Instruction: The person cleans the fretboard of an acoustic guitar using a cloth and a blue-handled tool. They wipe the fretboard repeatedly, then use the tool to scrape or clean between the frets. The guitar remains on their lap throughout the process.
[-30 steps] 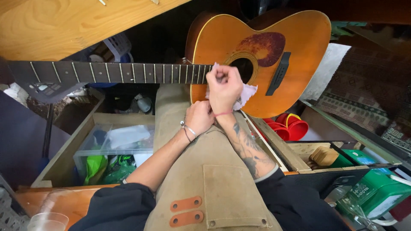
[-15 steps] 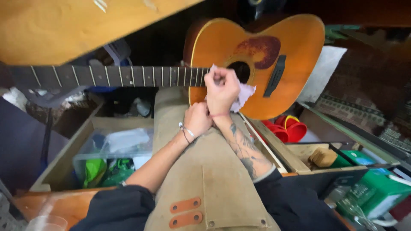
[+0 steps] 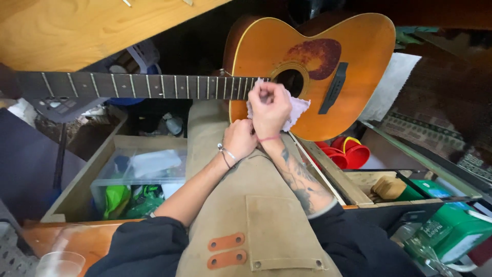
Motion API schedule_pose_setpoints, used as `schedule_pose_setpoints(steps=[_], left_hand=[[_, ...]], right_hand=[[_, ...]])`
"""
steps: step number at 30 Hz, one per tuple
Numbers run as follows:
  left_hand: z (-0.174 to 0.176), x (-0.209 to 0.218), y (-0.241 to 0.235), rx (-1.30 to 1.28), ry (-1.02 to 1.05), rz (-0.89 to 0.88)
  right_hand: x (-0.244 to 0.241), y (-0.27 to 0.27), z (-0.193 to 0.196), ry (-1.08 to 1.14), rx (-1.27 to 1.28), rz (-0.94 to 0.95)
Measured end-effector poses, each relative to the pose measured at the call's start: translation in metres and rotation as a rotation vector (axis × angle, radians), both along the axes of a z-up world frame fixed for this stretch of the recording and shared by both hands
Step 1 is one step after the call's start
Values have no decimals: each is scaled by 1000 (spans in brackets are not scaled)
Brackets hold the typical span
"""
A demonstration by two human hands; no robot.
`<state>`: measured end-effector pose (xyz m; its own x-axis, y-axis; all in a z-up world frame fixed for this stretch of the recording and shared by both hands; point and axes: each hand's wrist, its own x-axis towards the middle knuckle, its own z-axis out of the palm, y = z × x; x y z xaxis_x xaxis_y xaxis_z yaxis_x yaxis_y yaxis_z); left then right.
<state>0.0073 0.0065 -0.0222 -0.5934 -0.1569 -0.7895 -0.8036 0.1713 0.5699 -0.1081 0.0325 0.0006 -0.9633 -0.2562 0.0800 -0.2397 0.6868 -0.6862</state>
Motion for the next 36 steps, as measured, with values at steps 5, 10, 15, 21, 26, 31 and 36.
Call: schedule_pose_setpoints(steps=[5,10,15,21,26,31,36], left_hand=[[10,-5,-8,-14,3,-27],[-3,-4,1,-88,30,-52],[0,-4,4,-124,124,65],[37,5,-6,-3,617,350],[44,-11,-11,43,879,505],[80,-25,-27,179,952,708],[54,-32,-36,217,847,874]], right_hand=[[19,26,-1,-115,20,79],[23,41,-6,-168,32,123],[18,57,-16,-285,-27,180],[-9,74,5,-325,-95,241],[-27,76,48,-427,-268,298],[-37,89,46,-498,-306,381],[-21,87,42,-538,-351,468]])
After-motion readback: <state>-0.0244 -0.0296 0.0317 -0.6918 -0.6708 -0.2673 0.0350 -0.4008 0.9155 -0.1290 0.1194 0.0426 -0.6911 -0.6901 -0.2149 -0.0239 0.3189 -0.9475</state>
